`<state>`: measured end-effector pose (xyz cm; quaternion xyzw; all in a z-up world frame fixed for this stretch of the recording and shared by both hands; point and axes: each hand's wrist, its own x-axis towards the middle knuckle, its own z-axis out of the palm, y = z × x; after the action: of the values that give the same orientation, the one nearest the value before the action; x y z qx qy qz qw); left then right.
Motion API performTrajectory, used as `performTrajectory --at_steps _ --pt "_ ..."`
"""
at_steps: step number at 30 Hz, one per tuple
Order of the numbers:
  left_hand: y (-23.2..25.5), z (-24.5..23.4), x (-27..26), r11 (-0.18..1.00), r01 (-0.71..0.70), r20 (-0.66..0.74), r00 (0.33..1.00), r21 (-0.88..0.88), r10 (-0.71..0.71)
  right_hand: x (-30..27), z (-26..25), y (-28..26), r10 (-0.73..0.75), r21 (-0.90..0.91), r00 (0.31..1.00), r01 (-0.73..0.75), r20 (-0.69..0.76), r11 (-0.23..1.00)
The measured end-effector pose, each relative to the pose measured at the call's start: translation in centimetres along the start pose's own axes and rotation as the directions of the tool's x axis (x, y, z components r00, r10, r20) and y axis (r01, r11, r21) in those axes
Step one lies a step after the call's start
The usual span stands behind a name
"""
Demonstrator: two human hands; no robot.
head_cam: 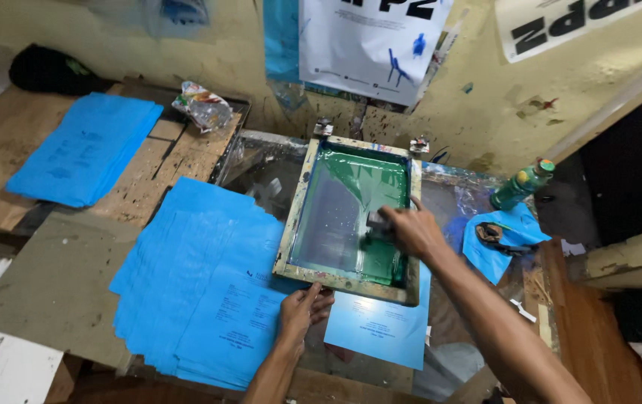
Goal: The person performs screen printing on blue plastic bags using a squeegee and a screen printing frame. They repeatedly pull the squeegee across the frame to apply ink, then remove the printed bag and place it on a stack.
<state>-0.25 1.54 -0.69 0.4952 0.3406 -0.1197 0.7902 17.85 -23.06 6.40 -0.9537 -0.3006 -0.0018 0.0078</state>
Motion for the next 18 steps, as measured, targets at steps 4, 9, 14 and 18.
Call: performTrajectory --at_steps 4,9,14,18 --pt "6.3 1.8 -4.0 0.998 -0.037 0.095 0.995 -0.059 0.043 -2.4 -7.4 -0.7 0.099 0.245 0.886 0.017 -0.453 0.97" --pt "10.3 8.8 1.2 0.812 -0.575 0.255 0.774 -0.097 0.579 1.2 -15.2 -0.1 -0.002 -0.004 0.578 -0.003 -0.816 1.0" --pt "5.2 9.4 10.4 -0.271 -0.579 0.588 0.474 0.769 0.655 7.0 -18.9 4.8 -0.081 -0.101 0.547 -0.006 -0.833 0.995" --pt "1.8 7.7 13.8 -0.337 -0.702 0.675 0.273 0.627 0.686 7.8 -20.5 5.6 -0.06 -0.098 0.554 -0.039 -0.831 0.994"
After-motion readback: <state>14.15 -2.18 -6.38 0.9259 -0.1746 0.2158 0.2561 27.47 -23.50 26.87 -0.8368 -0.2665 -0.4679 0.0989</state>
